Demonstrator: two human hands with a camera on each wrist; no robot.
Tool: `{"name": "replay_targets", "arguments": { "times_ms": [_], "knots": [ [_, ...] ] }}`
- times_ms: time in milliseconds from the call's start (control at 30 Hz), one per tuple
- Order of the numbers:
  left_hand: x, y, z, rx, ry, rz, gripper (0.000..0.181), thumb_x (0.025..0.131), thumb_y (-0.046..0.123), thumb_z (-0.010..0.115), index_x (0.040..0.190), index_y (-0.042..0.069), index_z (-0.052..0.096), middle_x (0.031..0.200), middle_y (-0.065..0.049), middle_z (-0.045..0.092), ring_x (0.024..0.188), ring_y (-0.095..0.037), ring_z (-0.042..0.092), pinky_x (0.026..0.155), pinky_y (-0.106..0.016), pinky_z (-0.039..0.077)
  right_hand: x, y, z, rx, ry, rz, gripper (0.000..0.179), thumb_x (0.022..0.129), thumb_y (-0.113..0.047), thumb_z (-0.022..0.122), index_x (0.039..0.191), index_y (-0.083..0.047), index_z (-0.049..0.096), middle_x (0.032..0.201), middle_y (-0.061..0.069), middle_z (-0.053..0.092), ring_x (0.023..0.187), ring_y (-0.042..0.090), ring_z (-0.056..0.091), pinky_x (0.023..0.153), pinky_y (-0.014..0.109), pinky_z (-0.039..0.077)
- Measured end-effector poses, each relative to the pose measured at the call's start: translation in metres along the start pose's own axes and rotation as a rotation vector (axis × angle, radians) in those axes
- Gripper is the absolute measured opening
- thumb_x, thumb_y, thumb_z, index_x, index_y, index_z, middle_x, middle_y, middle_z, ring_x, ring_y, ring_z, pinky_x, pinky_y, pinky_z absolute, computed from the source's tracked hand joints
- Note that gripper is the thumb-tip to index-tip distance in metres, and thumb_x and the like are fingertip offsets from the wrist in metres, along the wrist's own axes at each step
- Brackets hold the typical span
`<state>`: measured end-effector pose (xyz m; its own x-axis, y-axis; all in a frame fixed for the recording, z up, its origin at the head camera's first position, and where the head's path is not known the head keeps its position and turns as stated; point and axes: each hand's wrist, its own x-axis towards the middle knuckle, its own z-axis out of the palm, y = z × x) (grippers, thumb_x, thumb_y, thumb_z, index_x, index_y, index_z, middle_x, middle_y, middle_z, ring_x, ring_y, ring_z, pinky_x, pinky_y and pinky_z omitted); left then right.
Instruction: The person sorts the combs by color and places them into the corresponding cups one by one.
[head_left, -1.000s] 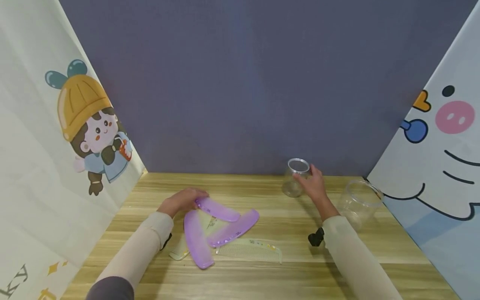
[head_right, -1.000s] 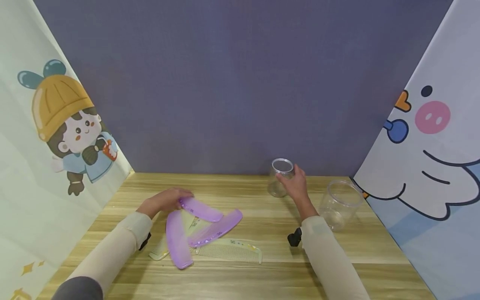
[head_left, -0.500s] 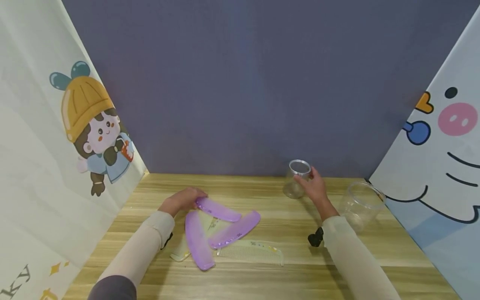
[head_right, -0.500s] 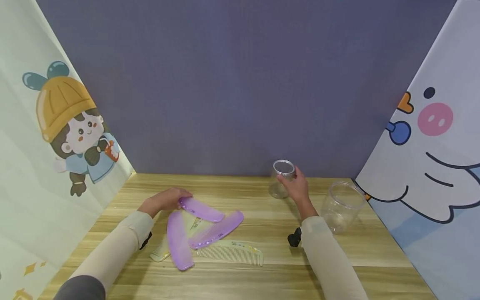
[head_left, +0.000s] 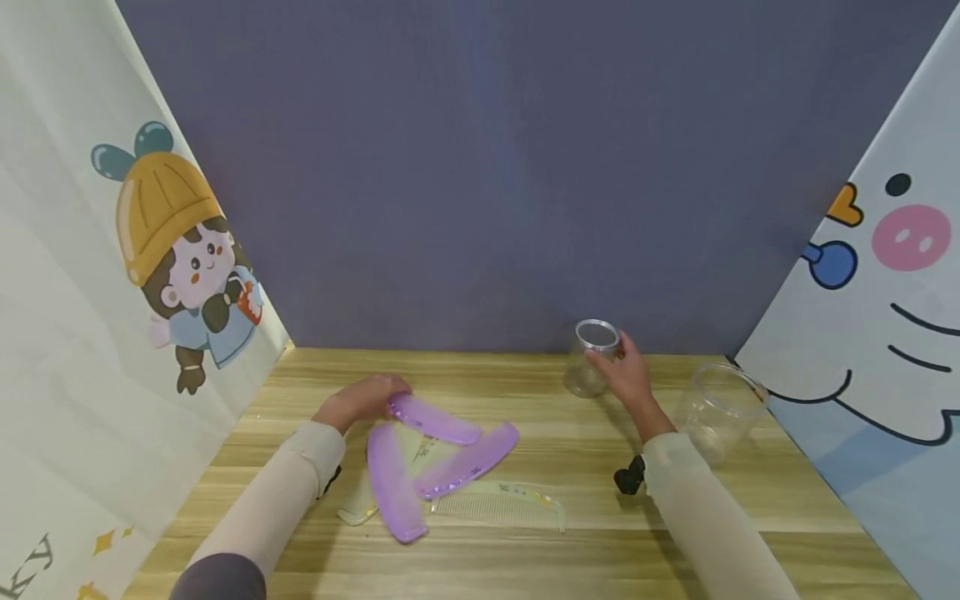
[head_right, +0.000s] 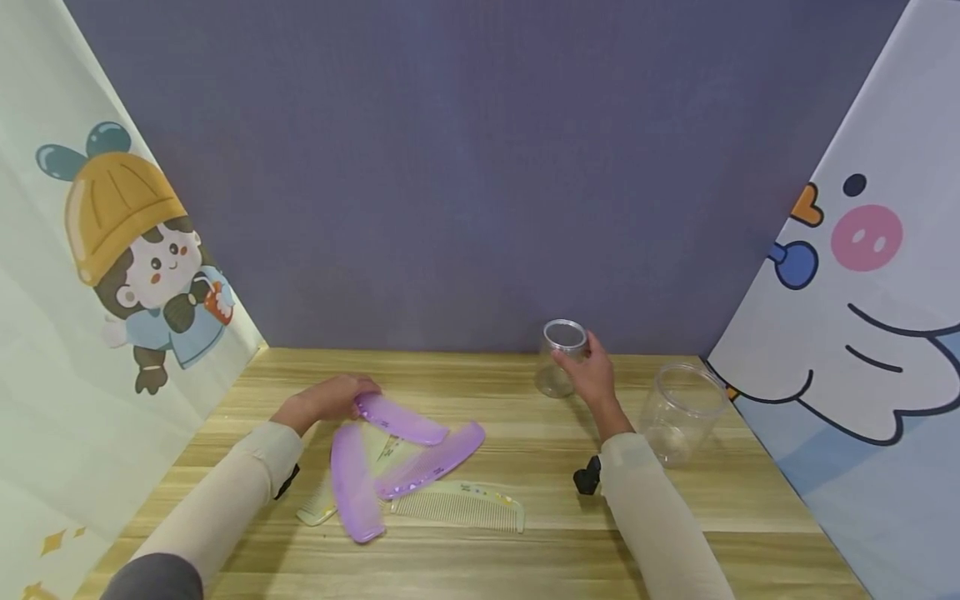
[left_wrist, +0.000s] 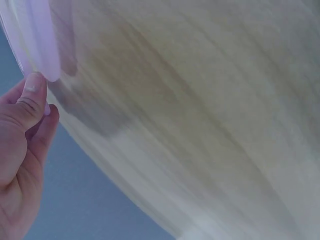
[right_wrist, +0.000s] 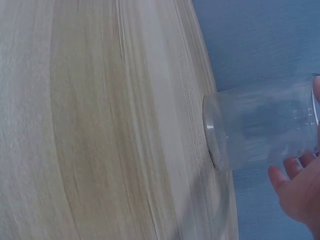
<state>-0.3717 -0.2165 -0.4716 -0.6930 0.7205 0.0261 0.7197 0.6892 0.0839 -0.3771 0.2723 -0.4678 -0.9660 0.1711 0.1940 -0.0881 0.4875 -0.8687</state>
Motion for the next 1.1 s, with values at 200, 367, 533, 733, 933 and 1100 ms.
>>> {"name": "replay_targets", "arguments": {
  "times_ms": [200, 367, 533, 733, 933, 1100],
  "knots": [
    [0.001, 0.0, -0.008, -0.012, 0.068, 0.068, 0.047, 0.074, -0.003, 0.081, 0.119, -0.005, 0.068, 0.118, -0.02, 0.07, 0.113, -0.038, 0.066, 0.1, -0.047, 0.055, 0.002, -0.002, 0.001, 0.004, 0.018, -0.006, 0.088, 0.093, -0.037, 0.074, 0.16, -0.007, 0.028, 0.15, 0.028, 0.047, 0.144, 0.045, 0.04, 0.117, 0.059, 0.036],
    [0.001, 0.002, -0.014, -0.042, 0.054, 0.014, 0.05, 0.079, 0.004, 0.081, 0.126, -0.005, 0.066, 0.125, -0.02, 0.067, 0.119, -0.039, 0.063, 0.106, -0.049, 0.051, 0.002, -0.003, 0.002, 0.007, 0.022, 0.001, 0.086, 0.092, -0.036, 0.075, 0.159, -0.007, 0.03, 0.15, 0.027, 0.047, 0.144, 0.045, 0.04, 0.118, 0.058, 0.036],
    [0.0, 0.005, -0.02, -0.077, 0.07, -0.021, 0.05, 0.081, 0.005, 0.08, 0.128, -0.005, 0.064, 0.128, -0.021, 0.066, 0.122, -0.039, 0.062, 0.108, -0.051, 0.05, 0.0, -0.001, 0.002, 0.003, 0.022, 0.018, 0.087, 0.092, -0.037, 0.074, 0.16, -0.008, 0.028, 0.151, 0.026, 0.046, 0.145, 0.043, 0.04, 0.119, 0.056, 0.035],
    [-0.002, 0.009, -0.024, -0.077, 0.082, -0.03, 0.05, 0.085, 0.009, 0.078, 0.129, -0.006, 0.062, 0.13, -0.021, 0.065, 0.123, -0.039, 0.061, 0.107, -0.05, 0.05, -0.001, 0.0, 0.002, 0.019, 0.019, 0.018, 0.088, 0.093, -0.037, 0.075, 0.161, -0.008, 0.028, 0.152, 0.027, 0.045, 0.145, 0.044, 0.039, 0.12, 0.057, 0.034],
    [0.002, 0.018, -0.03, -0.109, 0.122, 0.006, 0.046, 0.09, 0.01, 0.074, 0.13, -0.009, 0.059, 0.128, -0.024, 0.063, 0.12, -0.041, 0.06, 0.106, -0.052, 0.05, -0.002, 0.0, 0.002, 0.012, 0.019, 0.009, 0.086, 0.093, -0.036, 0.074, 0.16, -0.008, 0.028, 0.152, 0.027, 0.045, 0.145, 0.044, 0.039, 0.119, 0.058, 0.034],
    [0.009, 0.025, -0.035, -0.122, 0.135, 0.009, 0.046, 0.094, 0.009, 0.071, 0.132, -0.011, 0.056, 0.127, -0.025, 0.061, 0.119, -0.04, 0.059, 0.105, -0.052, 0.05, -0.003, -0.001, 0.002, 0.017, 0.017, 0.007, 0.086, 0.093, -0.037, 0.074, 0.16, -0.009, 0.029, 0.152, 0.027, 0.045, 0.146, 0.044, 0.038, 0.119, 0.058, 0.034]
  ]
}}
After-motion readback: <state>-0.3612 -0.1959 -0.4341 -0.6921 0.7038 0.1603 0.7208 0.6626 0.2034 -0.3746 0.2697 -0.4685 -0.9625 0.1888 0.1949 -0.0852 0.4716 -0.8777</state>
